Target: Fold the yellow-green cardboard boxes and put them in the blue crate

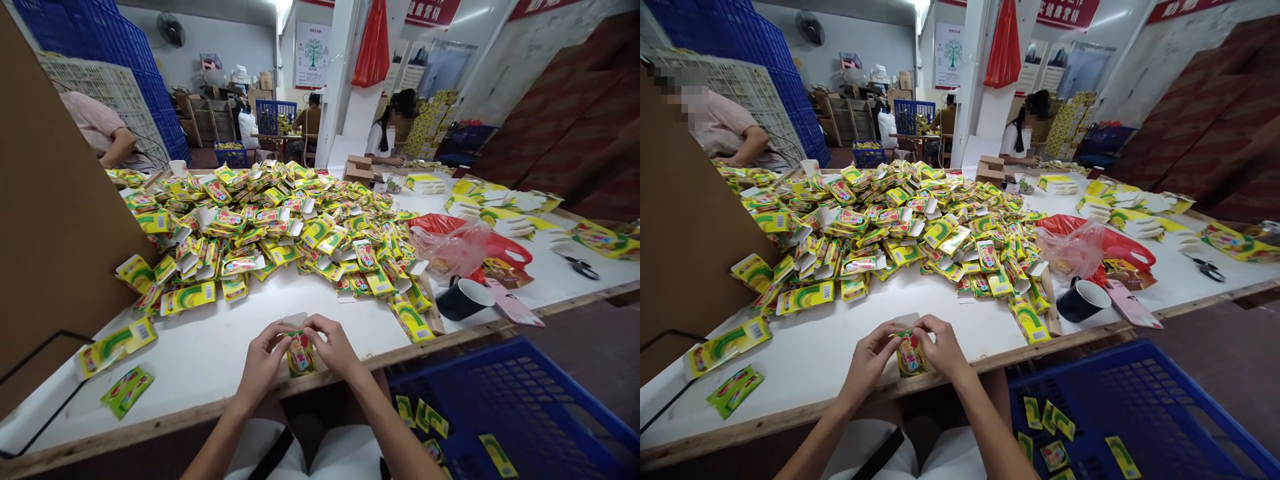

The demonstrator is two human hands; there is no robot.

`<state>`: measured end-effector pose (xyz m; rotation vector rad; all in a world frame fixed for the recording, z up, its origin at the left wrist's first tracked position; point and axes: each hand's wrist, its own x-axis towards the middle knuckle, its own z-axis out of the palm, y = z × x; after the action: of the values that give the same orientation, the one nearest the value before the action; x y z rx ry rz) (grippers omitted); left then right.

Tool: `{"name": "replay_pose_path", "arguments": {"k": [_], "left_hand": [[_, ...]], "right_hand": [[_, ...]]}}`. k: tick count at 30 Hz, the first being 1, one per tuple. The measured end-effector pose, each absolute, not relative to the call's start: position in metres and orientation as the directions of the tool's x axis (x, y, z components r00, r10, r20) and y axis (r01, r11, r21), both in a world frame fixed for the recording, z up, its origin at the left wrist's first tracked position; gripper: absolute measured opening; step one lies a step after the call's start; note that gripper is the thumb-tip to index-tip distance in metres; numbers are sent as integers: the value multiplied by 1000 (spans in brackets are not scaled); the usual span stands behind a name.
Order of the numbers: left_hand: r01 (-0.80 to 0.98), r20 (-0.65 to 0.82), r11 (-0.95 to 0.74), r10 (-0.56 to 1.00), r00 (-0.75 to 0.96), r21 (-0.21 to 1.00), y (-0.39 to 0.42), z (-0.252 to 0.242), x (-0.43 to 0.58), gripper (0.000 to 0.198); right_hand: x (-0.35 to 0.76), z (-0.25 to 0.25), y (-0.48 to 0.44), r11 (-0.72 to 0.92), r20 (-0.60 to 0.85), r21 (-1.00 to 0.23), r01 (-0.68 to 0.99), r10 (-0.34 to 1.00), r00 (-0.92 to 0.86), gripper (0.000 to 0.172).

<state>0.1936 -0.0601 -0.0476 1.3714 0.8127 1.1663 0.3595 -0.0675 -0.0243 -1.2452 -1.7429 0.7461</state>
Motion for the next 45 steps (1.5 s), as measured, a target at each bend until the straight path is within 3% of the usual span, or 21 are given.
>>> {"name": "replay_pose_path", "arguments": {"k": [4,10,18,26,30,33,36,40,42,45], "left_hand": [[-257,170,-116,966,196,959,-57,-51,204,19],[-70,188,-178,959,212,982,-61,-48,204,16],[-69,113,-107,989,97,992,-58,-45,208,17],[-78,130,-118,977,167,990,-65,-55,202,21],[46,184,-197,961,207,979,-57,-53,193,23],[353,314,-338,941,123,873,-25,-49,165,31],[725,478,-427,865,153,540,23,-54,121,43],[825,437,-502,823,363,260,70,-65,80,44],[807,461,-539,795,394,241,75,-61,76,36],[745,540,-532,795,275,403,55,-41,91,28]], "right_hand": [[358,-32,-66,323,348,-881,345,937,14,12],[354,-33,-77,374,389,-857,354,921,-30,12],[341,-27,-67,270,341,-859,435,936,93,13],[338,-35,-72,258,280,-917,304,960,27,14],[347,-27,-82,258,305,-905,338,948,94,14],[389,0,-110,150,304,-855,496,920,246,18],[446,29,-146,-7,293,-750,661,893,342,20],[475,35,-173,-78,281,-724,686,874,396,26],[460,25,-170,-63,250,-766,640,888,387,27],[416,5,-152,-4,223,-830,558,914,339,25]]}}
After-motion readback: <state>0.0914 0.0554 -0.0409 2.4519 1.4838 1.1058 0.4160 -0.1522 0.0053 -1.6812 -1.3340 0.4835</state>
